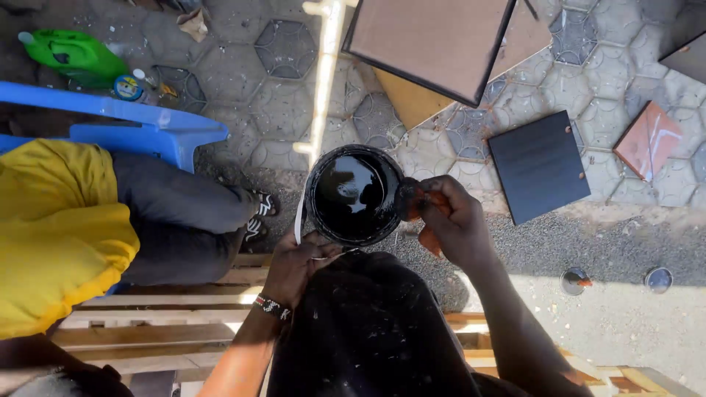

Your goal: Painting the edges and surface of a wooden board with black paint using a sponge

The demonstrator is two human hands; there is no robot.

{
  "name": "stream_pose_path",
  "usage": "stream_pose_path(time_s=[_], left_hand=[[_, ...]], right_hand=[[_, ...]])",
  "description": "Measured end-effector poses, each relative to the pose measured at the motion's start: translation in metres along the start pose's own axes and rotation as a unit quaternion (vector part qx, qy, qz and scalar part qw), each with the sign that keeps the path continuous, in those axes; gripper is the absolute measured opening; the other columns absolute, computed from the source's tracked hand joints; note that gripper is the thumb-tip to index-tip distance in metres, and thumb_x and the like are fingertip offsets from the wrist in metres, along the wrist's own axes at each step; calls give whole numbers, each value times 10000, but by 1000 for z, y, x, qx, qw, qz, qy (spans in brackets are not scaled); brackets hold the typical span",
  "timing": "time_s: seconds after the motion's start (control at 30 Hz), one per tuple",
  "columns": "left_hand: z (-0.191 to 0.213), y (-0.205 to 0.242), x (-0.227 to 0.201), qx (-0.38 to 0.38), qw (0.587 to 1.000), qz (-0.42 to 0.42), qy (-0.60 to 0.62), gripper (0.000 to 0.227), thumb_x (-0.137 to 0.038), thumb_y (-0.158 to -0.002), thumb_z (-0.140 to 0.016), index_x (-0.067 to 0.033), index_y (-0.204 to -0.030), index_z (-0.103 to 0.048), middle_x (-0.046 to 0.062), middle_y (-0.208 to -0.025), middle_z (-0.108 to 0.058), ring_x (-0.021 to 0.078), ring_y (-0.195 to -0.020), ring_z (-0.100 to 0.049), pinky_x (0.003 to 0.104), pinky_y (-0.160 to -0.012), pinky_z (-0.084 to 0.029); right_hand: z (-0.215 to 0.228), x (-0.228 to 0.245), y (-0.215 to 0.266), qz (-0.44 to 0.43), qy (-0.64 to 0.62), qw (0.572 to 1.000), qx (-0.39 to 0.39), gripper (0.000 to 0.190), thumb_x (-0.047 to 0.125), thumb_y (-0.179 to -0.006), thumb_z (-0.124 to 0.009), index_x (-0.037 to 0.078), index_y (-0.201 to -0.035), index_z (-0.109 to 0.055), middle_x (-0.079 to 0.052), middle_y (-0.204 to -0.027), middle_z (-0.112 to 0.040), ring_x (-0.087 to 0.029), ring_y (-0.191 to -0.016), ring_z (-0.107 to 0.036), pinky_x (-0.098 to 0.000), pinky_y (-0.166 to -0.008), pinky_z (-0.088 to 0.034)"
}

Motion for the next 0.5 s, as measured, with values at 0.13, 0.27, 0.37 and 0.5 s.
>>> stream_pose_path(time_s=[0.13,0.27,0.37,0.5], left_hand=[[-54,-38,-39,101,994,-9,-33,851,190,-931,-557,3,-1759,-498,299,-1256,-734,600,-1199,-817,798,-1176,-638],[-120,-75,-95,295,955,28,-30,693,191,-1096,-617,-35,-1750,-588,191,-1483,-766,453,-1507,-704,599,-1401,-622],[-168,-122,-134,171,974,72,-128,1220,116,-836,-599,-129,-1945,-153,611,-1704,-300,781,-1353,-640,790,-1127,-646],[-228,-177,-199,231,940,121,-219,1157,87,-854,-612,-124,-1929,-244,535,-1618,-441,695,-1225,-776,726,-1033,-723]], right_hand=[[15,28,-29,6,93,990,-109,266,23,-1041,-697,64,-1268,-830,-206,-906,-805,-234,-614,-727,-401,-587,-602],[36,7,-61,-39,23,988,-149,266,-35,-1042,-618,38,-1253,-763,-195,-801,-782,-194,-461,-675,-316,-423,-530],[51,-4,-86,-54,-36,975,-212,252,-39,-1072,-557,34,-1290,-662,-279,-851,-781,-204,-391,-620,-317,-348,-482],[33,25,-133,-58,-57,934,-349,177,-12,-1090,-566,72,-1219,-654,-198,-826,-723,-140,-429,-551,-288,-379,-426]])
Point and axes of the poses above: each hand's wrist, its own y-axis away from the middle knuckle, its own z-axis out of the back of the hand, x = y × z, the point moved 6 cm from there along -y, towards the middle knuckle
